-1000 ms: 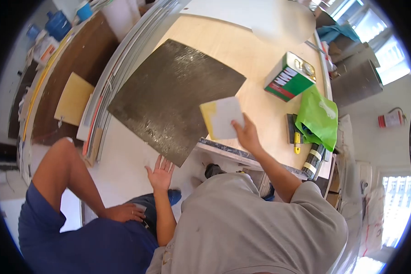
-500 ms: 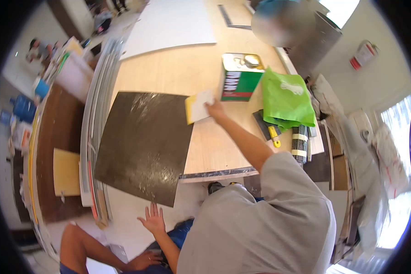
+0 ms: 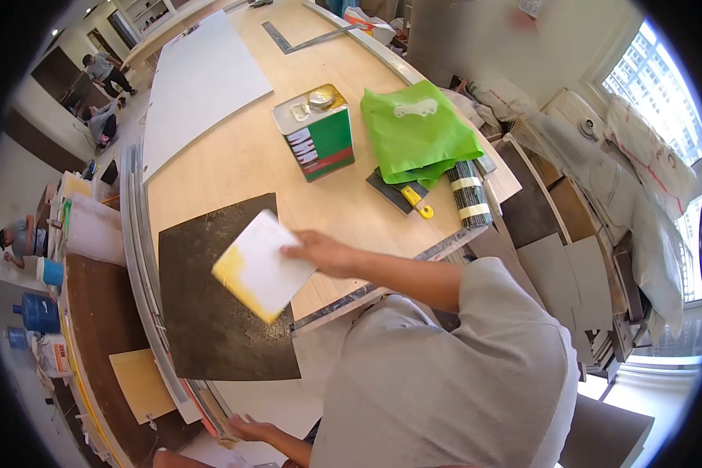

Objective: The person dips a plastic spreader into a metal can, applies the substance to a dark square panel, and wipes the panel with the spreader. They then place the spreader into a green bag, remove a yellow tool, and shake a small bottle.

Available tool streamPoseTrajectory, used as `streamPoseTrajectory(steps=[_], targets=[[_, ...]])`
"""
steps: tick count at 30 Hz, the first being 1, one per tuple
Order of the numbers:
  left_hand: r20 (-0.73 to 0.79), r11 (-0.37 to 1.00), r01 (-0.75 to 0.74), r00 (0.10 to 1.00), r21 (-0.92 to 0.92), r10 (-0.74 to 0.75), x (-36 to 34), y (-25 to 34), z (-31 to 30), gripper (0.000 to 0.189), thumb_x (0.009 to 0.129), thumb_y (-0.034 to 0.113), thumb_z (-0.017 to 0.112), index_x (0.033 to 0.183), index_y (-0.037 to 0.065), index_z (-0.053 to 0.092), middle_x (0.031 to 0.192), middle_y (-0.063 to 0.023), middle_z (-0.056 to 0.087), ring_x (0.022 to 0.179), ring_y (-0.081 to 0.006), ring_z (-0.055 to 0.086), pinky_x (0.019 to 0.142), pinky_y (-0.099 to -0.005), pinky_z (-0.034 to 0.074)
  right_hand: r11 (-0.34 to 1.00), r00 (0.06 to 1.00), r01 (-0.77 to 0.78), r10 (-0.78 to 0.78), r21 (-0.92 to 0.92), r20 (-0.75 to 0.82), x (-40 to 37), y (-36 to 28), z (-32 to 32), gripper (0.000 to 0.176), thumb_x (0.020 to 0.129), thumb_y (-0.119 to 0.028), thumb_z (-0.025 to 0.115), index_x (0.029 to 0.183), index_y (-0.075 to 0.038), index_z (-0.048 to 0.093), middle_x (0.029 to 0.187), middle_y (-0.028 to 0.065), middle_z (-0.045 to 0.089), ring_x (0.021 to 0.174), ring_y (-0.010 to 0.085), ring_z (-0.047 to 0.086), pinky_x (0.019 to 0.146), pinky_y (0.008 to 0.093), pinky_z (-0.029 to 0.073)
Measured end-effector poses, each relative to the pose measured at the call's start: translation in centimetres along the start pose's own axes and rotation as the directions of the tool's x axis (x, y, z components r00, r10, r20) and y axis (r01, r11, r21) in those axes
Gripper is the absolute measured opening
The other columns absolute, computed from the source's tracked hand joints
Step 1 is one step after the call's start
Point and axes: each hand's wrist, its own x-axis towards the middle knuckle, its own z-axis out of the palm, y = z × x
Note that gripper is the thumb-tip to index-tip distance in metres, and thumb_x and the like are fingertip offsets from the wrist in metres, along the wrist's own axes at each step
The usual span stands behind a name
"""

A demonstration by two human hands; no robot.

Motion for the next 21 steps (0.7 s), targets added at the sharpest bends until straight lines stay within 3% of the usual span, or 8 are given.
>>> streamPoseTrajectory(steps=[1, 2, 7, 10, 13, 16, 20, 21], targets=[[0.016, 0.996, -0.093, 0.996, -0.001, 0.093, -1.0, 3.0, 1.8, 0.063, 0.086, 0.043, 0.055, 0.131, 0.003, 0.037, 0.131, -0.0161, 0.044, 0.118, -0.0309, 0.046, 0.096, -0.0494, 0.035, 0.99, 0.998, 0.033, -0.025, 0.137, -0.059, -1.3, -0.8, -0.6, 0.043, 0.091, -0.018, 0.057, 0.126, 0.003, 0.044, 0.114, 0.0118, 0.058, 0.104, 0.0194, 0.056, 0.09, 0.0342, 0.045], [0.053, 0.995, -0.095, 0.994, -0.042, 0.098, -0.4, 4.1, 2.8, 0.06, 0.087, 0.039, 0.054, 0.131, 0.002, 0.037, 0.129, -0.0164, 0.046, 0.115, -0.0309, 0.049, 0.094, -0.0485, 0.036, 0.97, 0.995, 0.101, -0.097, 0.22, -0.033, -2.6, -1.6, -1.4, 0.047, 0.089, -0.015, 0.058, 0.129, 0.002, 0.039, 0.118, 0.0114, 0.055, 0.106, 0.0203, 0.056, 0.093, 0.0346, 0.045], [0.312, 0.975, -0.09, 0.938, -0.202, 0.151, -3.4, 8.4, 8.5, 0.05, 0.093, 0.031, 0.047, 0.134, 0.003, 0.039, 0.118, -0.0152, 0.055, 0.105, -0.0262, 0.056, 0.088, -0.0364, 0.044, 0.944, 0.968, 0.233, -0.201, 0.234, -0.152, -9.0, -4.9, -2.4, 0.046, 0.089, -0.013, 0.058, 0.129, -0.001, 0.039, 0.122, 0.0095, 0.053, 0.11, 0.0204, 0.054, 0.096, 0.0363, 0.044], [0.476, 0.975, -0.029, 0.869, -0.219, 0.133, -6.6, 8.2, 10.6, 0.047, 0.095, 0.031, 0.045, 0.133, 0.003, 0.039, 0.119, -0.0138, 0.054, 0.102, -0.0238, 0.057, 0.09, -0.036, 0.043, 0.925, 0.928, 0.278, -0.19, 0.259, -0.32, -10.9, -5.7, -3.3, 0.041, 0.091, -0.019, 0.055, 0.126, -0.002, 0.043, 0.118, 0.0079, 0.056, 0.107, 0.0194, 0.056, 0.094, 0.0354, 0.044], [0.557, 0.989, 0.074, 0.83, -0.125, 0.009, -10.3, 8.7, 11.2, 0.047, 0.096, 0.031, 0.045, 0.133, 0.004, 0.04, 0.118, -0.0137, 0.055, 0.101, -0.0226, 0.057, 0.088, -0.0345, 0.043, 0.929, 0.852, 0.293, -0.147, 0.225, -0.502, -11.4, -7.1, -4.9, 0.035, 0.093, -0.026, 0.051, 0.12, -0.004, 0.047, 0.113, 0.0079, 0.057, 0.101, 0.0205, 0.057, 0.089, 0.0356, 0.045], [0.595, 0.992, 0.095, 0.803, -0.084, -0.026, -12.7, 8.0, 10.5, 0.044, 0.096, 0.028, 0.045, 0.131, 0.002, 0.042, 0.111, -0.0132, 0.058, 0.093, -0.0198, 0.059, 0.08, -0.0314, 0.046, 0.874, 0.752, 0.415, -0.172, 0.255, -0.636, -10.5, -8.3, -5.9, 0.032, 0.092, -0.024, 0.052, 0.116, -0.002, 0.048, 0.11, 0.0081, 0.057, 0.1, 0.0196, 0.058, 0.087, 0.0349, 0.047], [0.613, 0.992, 0.124, 0.785, -0.017, -0.087, -14.3, 7.2, 9.8, 0.041, 0.096, 0.027, 0.045, 0.126, 0.0, 0.047, 0.106, -0.0123, 0.06, 0.089, -0.0191, 0.06, 0.077, -0.0301, 0.047, 0.804, 0.781, 0.543, -0.376, 0.244, -0.499, -6.4, -9.0, -7.1, 0.036, 0.087, -0.008, 0.054, 0.122, -0.002, 0.043, 0.115, 0.0078, 0.056, 0.104, 0.022, 0.057, 0.09, 0.0381, 0.048], [0.611, 0.992, 0.127, 0.785, -0.003, -0.099, -14.9, 7.4, 10.0, 0.04, 0.096, 0.026, 0.046, 0.125, 0.0, 0.048, 0.104, -0.0122, 0.06, 0.088, -0.019, 0.06, 0.077, -0.03, 0.048, 0.827, 0.863, 0.459, -0.329, 0.324, -0.384, -5.7, -9.3, -7.2, 0.04, 0.087, -0.001, 0.052, 0.125, -0.005, 0.04, 0.119, 0.0074, 0.054, 0.106, 0.0216, 0.056, 0.086, 0.0385, 0.051]])
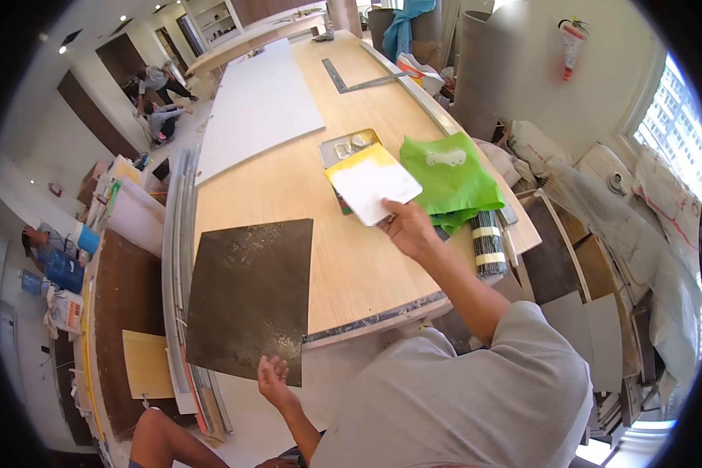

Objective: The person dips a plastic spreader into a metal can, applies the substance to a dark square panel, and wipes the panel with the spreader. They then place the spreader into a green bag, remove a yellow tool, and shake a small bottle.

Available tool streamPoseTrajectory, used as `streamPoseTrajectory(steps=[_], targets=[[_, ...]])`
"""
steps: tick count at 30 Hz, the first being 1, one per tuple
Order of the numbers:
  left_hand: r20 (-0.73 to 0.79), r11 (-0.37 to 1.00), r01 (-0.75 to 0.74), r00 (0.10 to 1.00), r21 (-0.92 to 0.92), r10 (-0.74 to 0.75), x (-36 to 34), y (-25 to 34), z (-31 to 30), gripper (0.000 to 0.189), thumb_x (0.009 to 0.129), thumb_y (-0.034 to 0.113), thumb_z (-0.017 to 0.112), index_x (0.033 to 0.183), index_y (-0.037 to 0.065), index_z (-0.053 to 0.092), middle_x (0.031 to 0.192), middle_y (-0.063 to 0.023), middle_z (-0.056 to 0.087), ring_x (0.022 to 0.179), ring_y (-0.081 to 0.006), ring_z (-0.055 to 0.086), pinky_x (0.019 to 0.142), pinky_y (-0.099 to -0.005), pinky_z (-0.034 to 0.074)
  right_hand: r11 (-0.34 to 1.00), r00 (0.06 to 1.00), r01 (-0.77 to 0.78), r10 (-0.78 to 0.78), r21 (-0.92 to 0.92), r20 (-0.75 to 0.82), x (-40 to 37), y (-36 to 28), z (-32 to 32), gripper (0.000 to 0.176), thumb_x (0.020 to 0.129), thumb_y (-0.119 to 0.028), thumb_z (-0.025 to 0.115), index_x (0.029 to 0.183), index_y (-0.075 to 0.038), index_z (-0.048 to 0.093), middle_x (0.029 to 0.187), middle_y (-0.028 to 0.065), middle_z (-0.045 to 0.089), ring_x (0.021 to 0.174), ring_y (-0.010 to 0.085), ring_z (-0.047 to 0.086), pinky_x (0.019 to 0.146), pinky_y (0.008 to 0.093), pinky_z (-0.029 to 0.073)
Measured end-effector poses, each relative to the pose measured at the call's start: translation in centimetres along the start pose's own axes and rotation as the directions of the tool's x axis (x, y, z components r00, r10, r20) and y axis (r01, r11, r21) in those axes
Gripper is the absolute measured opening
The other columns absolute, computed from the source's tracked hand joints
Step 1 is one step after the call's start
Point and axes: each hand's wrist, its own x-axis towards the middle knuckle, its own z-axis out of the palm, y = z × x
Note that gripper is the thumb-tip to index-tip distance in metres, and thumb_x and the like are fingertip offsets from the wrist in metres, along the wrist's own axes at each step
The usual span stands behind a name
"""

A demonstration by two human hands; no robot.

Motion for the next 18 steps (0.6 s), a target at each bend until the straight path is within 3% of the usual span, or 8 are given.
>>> streamPoseTrajectory(steps=[4, 10, 13, 18], targets=[[0.023, 0.998, 0.035, 0.999, 0.047, -0.036, -0.4, -0.1, 2.0, 0.036, 0.095, 0.024, 0.048, 0.121, -0.001, 0.051, 0.1, -0.0124, 0.062, 0.085, -0.0185, 0.061, 0.076, -0.0294, 0.049, 1.0, 0.999, 0.004, -0.005, 0.021, 0.031, 4.7, 1.5, 0.7, 0.03, 0.092, -0.008, 0.053, 0.12, -0.004, 0.044, 0.117, 0.0075, 0.055, 0.102, 0.0203, 0.058, 0.086, 0.0364, 0.053], [0.036, 0.994, 0.085, 0.996, 0.063, -0.087, -1.4, 0.5, 5.1, 0.034, 0.094, 0.02, 0.05, 0.118, -0.004, 0.053, 0.096, -0.0132, 0.064, 0.081, -0.0173, 0.063, 0.072, -0.0265, 0.05, 0.997, 0.992, 0.068, -0.064, 0.035, -0.107, 11.1, 3.1, -0.2, 0.026, 0.092, -0.011, 0.055, 0.113, 0.0, 0.046, 0.108, 0.0096, 0.058, 0.095, 0.0201, 0.06, 0.084, 0.0332, 0.053], [0.054, 0.991, 0.105, 0.992, 0.089, -0.11, -1.6, 0.1, 5.6, 0.034, 0.094, 0.02, 0.051, 0.117, -0.005, 0.053, 0.096, -0.0134, 0.064, 0.081, -0.0171, 0.063, 0.071, -0.0261, 0.05, 0.988, 0.983, 0.156, -0.157, -0.015, -0.099, 13.5, 4.0, -1.7, 0.026, 0.091, -0.012, 0.055, 0.109, 0.005, 0.047, 0.109, 0.0125, 0.057, 0.095, 0.0218, 0.06, 0.084, 0.0325, 0.054], [0.086, 0.986, 0.103, 0.99, 0.134, -0.115, -2.1, -0.2, 6.4, 0.035, 0.094, 0.021, 0.051, 0.117, -0.006, 0.053, 0.095, -0.0131, 0.064, 0.081, -0.0167, 0.063, 0.071, -0.0258, 0.05, 0.99, 0.974, 0.139, -0.142, -0.025, -0.176, 14.6, 4.7, -3.1, 0.025, 0.09, -0.01, 0.057, 0.105, 0.009, 0.051, 0.103, 0.0137, 0.06, 0.093, 0.0224, 0.062, 0.081, 0.0334, 0.055]])
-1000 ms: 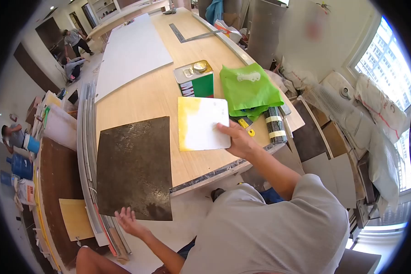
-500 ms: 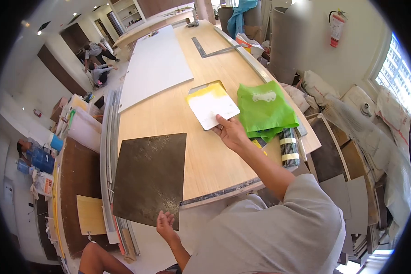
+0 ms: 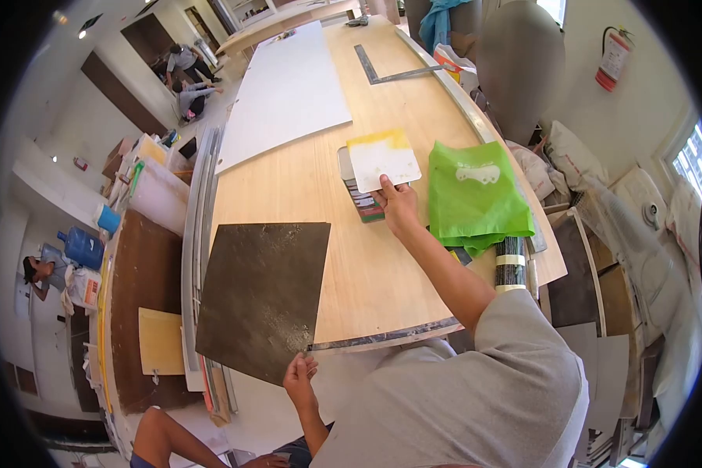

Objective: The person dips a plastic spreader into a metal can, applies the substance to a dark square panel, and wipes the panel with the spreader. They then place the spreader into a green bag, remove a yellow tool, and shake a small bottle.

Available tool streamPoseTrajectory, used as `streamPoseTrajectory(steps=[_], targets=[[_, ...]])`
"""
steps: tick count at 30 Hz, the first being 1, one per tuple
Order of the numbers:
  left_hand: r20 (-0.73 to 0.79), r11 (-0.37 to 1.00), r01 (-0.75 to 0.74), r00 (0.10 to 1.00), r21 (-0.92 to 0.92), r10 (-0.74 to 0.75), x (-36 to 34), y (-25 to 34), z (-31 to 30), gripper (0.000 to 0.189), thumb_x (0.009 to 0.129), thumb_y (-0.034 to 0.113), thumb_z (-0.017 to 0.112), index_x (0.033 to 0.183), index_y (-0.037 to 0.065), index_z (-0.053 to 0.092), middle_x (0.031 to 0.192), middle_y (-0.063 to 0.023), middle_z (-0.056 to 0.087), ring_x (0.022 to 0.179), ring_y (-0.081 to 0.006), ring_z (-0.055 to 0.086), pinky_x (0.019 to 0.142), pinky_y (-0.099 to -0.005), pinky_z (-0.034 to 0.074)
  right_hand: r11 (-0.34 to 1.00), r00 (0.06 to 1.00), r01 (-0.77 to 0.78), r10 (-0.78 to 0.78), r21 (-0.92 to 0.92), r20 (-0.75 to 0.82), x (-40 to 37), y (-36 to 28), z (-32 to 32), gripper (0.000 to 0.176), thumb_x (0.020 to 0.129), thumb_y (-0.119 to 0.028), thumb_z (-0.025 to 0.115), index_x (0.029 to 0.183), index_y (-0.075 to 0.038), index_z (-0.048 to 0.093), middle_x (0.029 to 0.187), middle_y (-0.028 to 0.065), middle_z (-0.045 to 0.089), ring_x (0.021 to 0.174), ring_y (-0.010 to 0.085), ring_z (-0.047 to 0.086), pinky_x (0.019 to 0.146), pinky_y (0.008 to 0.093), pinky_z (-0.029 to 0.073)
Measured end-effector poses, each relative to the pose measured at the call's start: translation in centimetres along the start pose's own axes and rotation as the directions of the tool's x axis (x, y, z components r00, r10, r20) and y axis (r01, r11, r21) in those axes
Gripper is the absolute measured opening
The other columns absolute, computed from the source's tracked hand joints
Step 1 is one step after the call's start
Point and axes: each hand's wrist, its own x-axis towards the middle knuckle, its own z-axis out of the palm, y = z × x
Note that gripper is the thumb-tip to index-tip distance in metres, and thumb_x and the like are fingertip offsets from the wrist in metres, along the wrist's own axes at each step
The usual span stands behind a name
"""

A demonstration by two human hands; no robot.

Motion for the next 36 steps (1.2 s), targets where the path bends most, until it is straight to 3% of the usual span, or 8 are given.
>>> streamPoseTrajectory(steps=[8, 15, 18, 23, 26, 30, 33, 36], targets=[[0.007, 1.0, -0.012, 1.0, -0.021, 0.012, -0.8, -0.8, 0.0, 0.035, 0.095, 0.022, 0.051, 0.116, -0.005, 0.054, 0.094, -0.0121, 0.065, 0.081, -0.0165, 0.063, 0.071, -0.0257, 0.05, 0.999, 0.999, -0.032, 0.033, -0.037, 0.042, 1.4, 1.6, -1.5, 0.033, 0.09, -0.02, 0.059, 0.105, 0.008, 0.05, 0.106, 0.0148, 0.06, 0.096, 0.0257, 0.062, 0.086, 0.0343, 0.052], [-0.007, 0.999, 0.006, 1.0, -0.035, -0.007, -1.1, -0.6, -0.8, 0.038, 0.094, 0.025, 0.052, 0.119, -0.004, 0.052, 0.095, -0.0117, 0.065, 0.082, -0.0159, 0.062, 0.073, -0.0263, 0.049, 0.918, 0.956, -0.11, 0.203, -0.382, 0.212, -2.6, 1.6, -3.3, 0.04, 0.089, -0.019, 0.061, 0.115, 0.01, 0.048, 0.105, 0.0162, 0.061, 0.094, 0.0239, 0.063, 0.084, 0.0329, 0.051], [0.011, 0.998, -0.008, 1.0, -0.068, 0.009, -0.9, -0.6, -0.9, 0.04, 0.094, 0.025, 0.053, 0.121, -0.004, 0.05, 0.097, -0.0121, 0.064, 0.083, -0.0155, 0.062, 0.074, -0.0259, 0.049, 0.735, 0.87, -0.079, 0.38, -0.674, 0.312, -4.7, 3.2, -6.9, 0.035, 0.089, -0.014, 0.057, 0.117, 0.007, 0.05, 0.1, 0.0143, 0.063, 0.088, 0.0214, 0.064, 0.078, 0.0304, 0.053], [0.206, 1.0, -0.002, 0.978, 0.021, -0.002, 1.3, 1.3, 2.6, 0.042, 0.092, 0.017, 0.056, 0.126, -0.006, 0.046, 0.104, -0.0147, 0.061, 0.095, -0.0195, 0.061, 0.081, -0.0291, 0.049, 0.51, 0.81, -0.011, 0.509, -0.86, 0.291, -11.4, 4.2, -10.9, 0.018, 0.085, -0.009, 0.057, 0.099, 0.003, 0.061, 0.081, 0.0105, 0.067, 0.07, 0.0154, 0.066, 0.063, 0.0267, 0.053], [0.411, 0.993, -0.088, 0.91, 0.076, 0.049, 3.9, 4.0, 7.9, 0.045, 0.091, 0.014, 0.056, 0.129, -0.007, 0.042, 0.115, -0.0168, 0.057, 0.103, -0.0215, 0.058, 0.086, -0.0302, 0.048, 0.461, 0.893, 0.001, 0.399, -0.888, 0.209, -13.2, 3.8, -13.2, 0.016, 0.084, -0.011, 0.059, 0.093, 0.001, 0.062, 0.077, 0.0119, 0.066, 0.066, 0.0187, 0.066, 0.061, 0.0301, 0.051], [0.55, 0.966, -0.242, 0.82, 0.087, 0.156, 10.7, 4.6, 16.2, 0.047, 0.09, 0.013, 0.057, 0.129, -0.007, 0.041, 0.118, -0.0175, 0.056, 0.104, -0.0211, 0.058, 0.085, -0.0299, 0.048, 0.253, 0.962, 0.246, 0.054, -0.935, 0.268, -14.2, -0.6, -14.8, 0.014, 0.084, -0.015, 0.06, 0.087, -0.001, 0.062, 0.074, 0.0159, 0.063, 0.064, 0.0303, 0.061, 0.059, 0.0374, 0.047], [0.628, 0.898, -0.291, 0.778, 0.33, 0.022, 13.1, 4.8, 20.9, 0.043, 0.089, 0.015, 0.058, 0.125, -0.005, 0.046, 0.111, -0.0162, 0.06, 0.097, -0.0192, 0.061, 0.079, -0.0285, 0.049, 0.058, 0.976, 0.211, 0.034, -0.976, 0.213, -15.0, -4.6, -15.9, 0.014, 0.084, -0.016, 0.061, 0.085, -0.001, 0.063, 0.075, 0.0165, 0.063, 0.066, 0.0296, 0.061, 0.06, 0.0371, 0.047], [0.753, 0.957, -0.192, 0.657, 0.216, -0.038, 11.2, 2.5, 23.7, 0.033, 0.09, 0.021, 0.059, 0.111, -0.003, 0.057, 0.098, -0.0126, 0.065, 0.087, -0.0165, 0.063, 0.073, -0.0276, 0.051, 0.096, 0.986, 0.166, -0.04, -0.981, 0.163, -15.8, -6.9, -16.8, 0.015, 0.083, -0.011, 0.061, 0.094, -0.002, 0.061, 0.08, 0.0159, 0.061, 0.069, 0.0289, 0.06, 0.062, 0.0381, 0.047]])
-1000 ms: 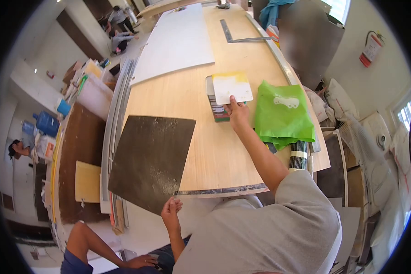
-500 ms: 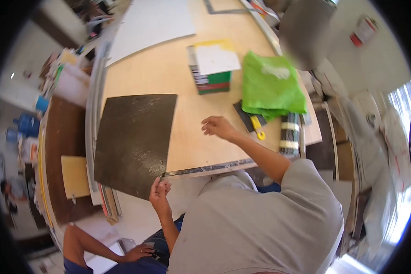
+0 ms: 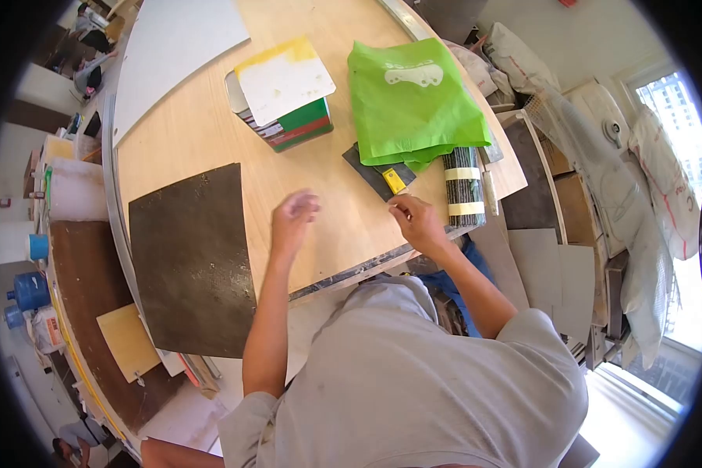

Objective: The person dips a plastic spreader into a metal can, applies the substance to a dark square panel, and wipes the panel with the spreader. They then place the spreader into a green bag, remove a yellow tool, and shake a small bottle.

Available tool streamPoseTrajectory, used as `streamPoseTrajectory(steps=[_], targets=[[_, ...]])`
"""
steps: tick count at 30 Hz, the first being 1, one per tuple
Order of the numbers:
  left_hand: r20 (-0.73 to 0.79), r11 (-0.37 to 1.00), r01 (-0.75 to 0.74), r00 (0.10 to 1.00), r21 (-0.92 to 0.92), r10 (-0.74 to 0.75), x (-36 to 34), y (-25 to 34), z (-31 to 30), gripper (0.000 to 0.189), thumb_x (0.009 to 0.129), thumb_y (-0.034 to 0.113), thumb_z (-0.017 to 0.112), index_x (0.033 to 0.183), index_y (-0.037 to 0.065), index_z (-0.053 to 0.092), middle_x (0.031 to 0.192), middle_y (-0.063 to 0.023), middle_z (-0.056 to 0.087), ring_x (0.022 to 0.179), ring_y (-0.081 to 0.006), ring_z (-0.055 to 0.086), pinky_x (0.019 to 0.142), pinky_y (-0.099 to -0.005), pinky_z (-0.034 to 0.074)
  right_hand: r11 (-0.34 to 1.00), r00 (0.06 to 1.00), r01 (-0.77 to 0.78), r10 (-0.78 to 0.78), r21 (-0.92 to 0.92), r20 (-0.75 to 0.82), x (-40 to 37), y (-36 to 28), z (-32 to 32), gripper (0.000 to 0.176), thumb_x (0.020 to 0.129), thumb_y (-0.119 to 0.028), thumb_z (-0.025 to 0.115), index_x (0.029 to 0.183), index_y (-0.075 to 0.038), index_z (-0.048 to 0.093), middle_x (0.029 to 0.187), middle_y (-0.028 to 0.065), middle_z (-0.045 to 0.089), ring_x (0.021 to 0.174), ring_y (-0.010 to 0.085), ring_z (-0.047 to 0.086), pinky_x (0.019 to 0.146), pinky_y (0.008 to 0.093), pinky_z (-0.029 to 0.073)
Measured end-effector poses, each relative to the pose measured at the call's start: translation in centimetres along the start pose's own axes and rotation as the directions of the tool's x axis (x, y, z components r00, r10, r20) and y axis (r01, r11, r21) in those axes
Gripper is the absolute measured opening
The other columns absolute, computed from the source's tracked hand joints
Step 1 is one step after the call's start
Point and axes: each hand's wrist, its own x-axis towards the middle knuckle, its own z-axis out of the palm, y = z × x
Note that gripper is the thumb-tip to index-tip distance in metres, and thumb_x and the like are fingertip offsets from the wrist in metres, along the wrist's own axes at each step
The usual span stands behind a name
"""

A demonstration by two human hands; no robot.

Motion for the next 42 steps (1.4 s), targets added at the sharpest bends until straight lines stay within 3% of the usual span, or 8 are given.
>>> streamPoseTrajectory(steps=[5, 8, 11, 14, 25, 32, 38, 42], targets=[[0.17, 0.967, 0.197, 0.96, 0.158, -0.224, -0.4, -1.0, 6.5, 0.033, 0.091, 0.028, 0.058, 0.084, -0.004, 0.065, 0.077, -0.0112, 0.066, 0.069, -0.0155, 0.064, 0.064, -0.0255, 0.05, 0.99, 0.975, 0.053, -0.078, -0.128, -0.206, 0.9, 2.4, -1.9, 0.018, 0.083, -0.006, 0.06, 0.101, -0.002, 0.059, 0.084, 0.0146, 0.059, 0.07, 0.0284, 0.059, 0.063, 0.0379, 0.047], [0.289, 0.941, 0.335, 0.898, 0.037, -0.331, -0.3, -1.1, 7.1, 0.056, 0.092, 0.048, 0.046, 0.096, -0.005, 0.063, 0.09, -0.0147, 0.067, 0.081, -0.0202, 0.065, 0.072, -0.0302, 0.052, 1.0, 0.997, 0.016, -0.016, -0.007, -0.07, 1.3, 1.9, -1.9, 0.023, 0.084, -0.008, 0.06, 0.106, -0.003, 0.059, 0.089, 0.0145, 0.061, 0.073, 0.0261, 0.061, 0.063, 0.0334, 0.048], [0.569, 0.562, 0.521, 0.816, -0.642, -0.106, -1.0, 0.1, 7.3, 0.081, 0.088, 0.068, 0.026, 0.115, -0.003, 0.056, 0.107, -0.0186, 0.063, 0.098, -0.0267, 0.062, 0.085, -0.0388, 0.049, 0.987, 0.996, 0.074, -0.081, 0.144, 0.038, 1.6, -0.5, -0.5, 0.027, 0.085, -0.009, 0.06, 0.111, -0.003, 0.057, 0.092, 0.0134, 0.063, 0.077, 0.0234, 0.062, 0.065, 0.0304, 0.049], [0.577, 0.41, 0.534, 0.817, -0.739, -0.024, -1.6, 0.4, 6.1, 0.093, 0.084, 0.074, 0.015, 0.128, -0.001, 0.045, 0.121, -0.0207, 0.055, 0.113, -0.0315, 0.054, 0.095, -0.0453, 0.042, 0.954, 0.986, 0.164, -0.16, 0.249, -0.038, 2.0, -2.0, 1.3, 0.028, 0.085, -0.009, 0.06, 0.112, -0.002, 0.056, 0.09, 0.0134, 0.063, 0.078, 0.0231, 0.062, 0.067, 0.0305, 0.049], [0.273, 0.696, 0.288, 0.952, -0.658, -0.136, -5.5, -1.1, 1.9, 0.06, 0.096, 0.048, 0.032, 0.131, 0.0, 0.04, 0.123, -0.0203, 0.053, 0.111, -0.0289, 0.053, 0.094, -0.042, 0.042, 0.977, 0.977, 0.129, -0.155, 0.172, 0.145, 3.8, -1.7, 2.2, 0.017, 0.085, -0.011, 0.061, 0.099, -0.002, 0.06, 0.087, 0.014, 0.062, 0.074, 0.0256, 0.062, 0.062, 0.0332, 0.049], [0.084, 0.675, 0.19, 0.979, -0.713, -0.187, -10.0, -3.1, -2.1, 0.051, 0.095, 0.037, 0.043, 0.128, -0.001, 0.042, 0.118, -0.0187, 0.056, 0.101, -0.024, 0.058, 0.084, -0.0339, 0.048, 0.885, 0.964, 0.202, -0.255, -0.419, -0.074, 8.3, 6.5, -4.4, 0.027, 0.083, -0.006, 0.046, 0.107, -0.003, 0.059, 0.095, 0.0184, 0.063, 0.088, 0.0334, 0.061, 0.08, 0.0425, 0.048], [0.294, 0.868, 0.249, 0.947, -0.429, -0.126, -7.2, 0.7, 1.1, 0.045, 0.095, 0.031, 0.047, 0.128, 0.0, 0.045, 0.111, -0.0132, 0.059, 0.094, -0.0186, 0.059, 0.078, -0.0287, 0.047, 0.801, 0.907, 0.414, -0.405, -0.433, 0.118, 16.5, -1.9, -11.5, 0.057, 0.075, 0.008, 0.044, 0.129, -0.01, 0.048, 0.117, 0.0217, 0.056, 0.107, 0.0361, 0.053, 0.09, 0.0406, 0.043], [0.363, 0.988, -0.038, 0.927, -0.15, 0.091, -4.4, 4.0, 5.1, 0.043, 0.091, 0.023, 0.055, 0.127, 0.001, 0.047, 0.108, -0.0105, 0.06, 0.086, -0.016, 0.06, 0.071, -0.0274, 0.047, 0.63, 0.83, 0.557, -0.438, -0.542, 0.344, 20.1, -3.3, -12.2, 0.062, 0.072, 0.01, 0.044, 0.13, -0.012, 0.048, 0.119, 0.0192, 0.055, 0.108, 0.0353, 0.052, 0.09, 0.0398, 0.043]])
